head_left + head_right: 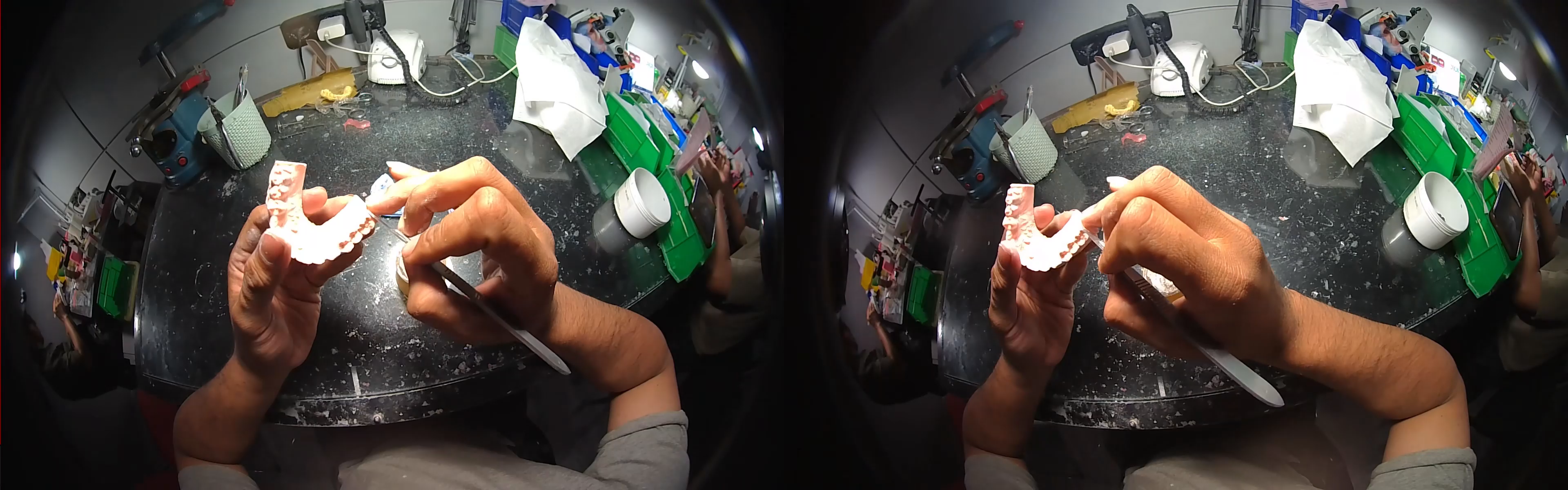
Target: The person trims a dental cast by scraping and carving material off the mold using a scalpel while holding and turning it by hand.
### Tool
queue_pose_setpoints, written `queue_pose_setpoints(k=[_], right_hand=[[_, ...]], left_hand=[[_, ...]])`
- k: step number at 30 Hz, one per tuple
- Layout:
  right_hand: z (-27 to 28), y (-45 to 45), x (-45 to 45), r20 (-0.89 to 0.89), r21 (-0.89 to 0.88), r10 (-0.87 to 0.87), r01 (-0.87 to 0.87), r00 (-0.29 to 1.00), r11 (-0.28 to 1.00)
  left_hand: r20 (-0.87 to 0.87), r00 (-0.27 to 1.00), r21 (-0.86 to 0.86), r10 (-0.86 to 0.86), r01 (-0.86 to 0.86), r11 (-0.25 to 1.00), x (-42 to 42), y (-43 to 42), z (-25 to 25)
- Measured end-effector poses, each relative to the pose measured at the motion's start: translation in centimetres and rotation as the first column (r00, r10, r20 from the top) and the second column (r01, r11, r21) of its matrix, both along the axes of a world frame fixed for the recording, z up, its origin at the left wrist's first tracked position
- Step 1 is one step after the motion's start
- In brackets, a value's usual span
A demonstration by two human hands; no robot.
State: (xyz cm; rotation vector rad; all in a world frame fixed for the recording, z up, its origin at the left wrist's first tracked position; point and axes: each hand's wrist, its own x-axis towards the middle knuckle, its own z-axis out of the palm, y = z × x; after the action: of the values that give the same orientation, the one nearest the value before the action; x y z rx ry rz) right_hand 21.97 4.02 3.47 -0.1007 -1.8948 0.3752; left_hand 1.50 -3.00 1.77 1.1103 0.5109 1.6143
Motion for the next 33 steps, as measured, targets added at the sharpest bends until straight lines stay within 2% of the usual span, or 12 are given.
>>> queue_pose_setpoints(k=[4, 7, 10, 13, 16, 18, 21, 25, 28, 31, 33], right_hand=[[0.1, -0.4, 0.2, 0.016, -0.017, -0.006, 0.006, 1.000, 1.000], [-0.2, -0.1, -0.2, -0.043, -0.028, 0.039, -0.040, 0.998, 0.999], [0.0, 0.3, 0.0, -0.035, 0.056, -0.103, 0.105, 0.994, 0.993], [0.4, 0.8, 0.6, 0.086, 0.155, -0.227, 0.212, 0.970, 0.965], [1.0, 0.5, 0.8, 0.199, 0.195, -0.218, 0.179, 0.956, 0.964], [0.9, 0.8, 1.4, 0.223, 0.119, -0.108, 0.083, 0.969, 0.989], [1.1, 1.1, 1.8, 0.169, 0.053, -0.039, 0.031, 0.985, 0.998], [0.5, 0.8, 1.3, 0.094, 0.054, -0.148, 0.143, 0.985, 0.988], [0.4, 0.6, 1.0, 0.104, -0.017, -0.209, 0.211, 0.973, 0.977], [0.6, 0.1, 1.4, 0.161, -0.189, -0.173, 0.203, 0.972, 0.961], [0.6, -0.6, 1.3, 0.129, -0.296, -0.113, 0.148, 0.985, 0.944]], left_hand=[[-0.008, 1.000, -0.043, 0.027, -0.028, 0.999, 0.2, 0.0, 0.2], [0.005, 0.999, -0.061, 0.037, -0.037, 0.997, 0.3, 0.0, 0.2], [-0.007, 0.999, -0.066, 0.042, -0.043, 0.997, 0.3, 0.2, 0.2], [-0.008, 0.999, -0.070, 0.050, -0.051, 0.996, 0.2, 0.2, 0.3], [-0.012, 0.995, -0.065, 0.094, -0.095, 0.993, 0.5, 0.1, 0.2], [-0.082, 0.990, -0.056, 0.116, -0.121, 0.991, 0.4, 0.2, 0.1], [-0.060, 0.996, -0.086, 0.072, -0.077, 0.993, 0.3, 0.1, 0.3], [-0.086, 0.990, -0.125, 0.112, -0.122, 0.985, 0.3, 0.2, 0.1], [-0.090, 0.987, -0.149, 0.134, -0.146, 0.978, 0.7, 0.2, 0.6], [-0.078, 0.990, -0.159, 0.118, -0.129, 0.979, 0.4, 0.3, 0.3], [-0.067, 0.988, -0.184, 0.136, -0.146, 0.972, 0.6, 0.3, 0.5]])
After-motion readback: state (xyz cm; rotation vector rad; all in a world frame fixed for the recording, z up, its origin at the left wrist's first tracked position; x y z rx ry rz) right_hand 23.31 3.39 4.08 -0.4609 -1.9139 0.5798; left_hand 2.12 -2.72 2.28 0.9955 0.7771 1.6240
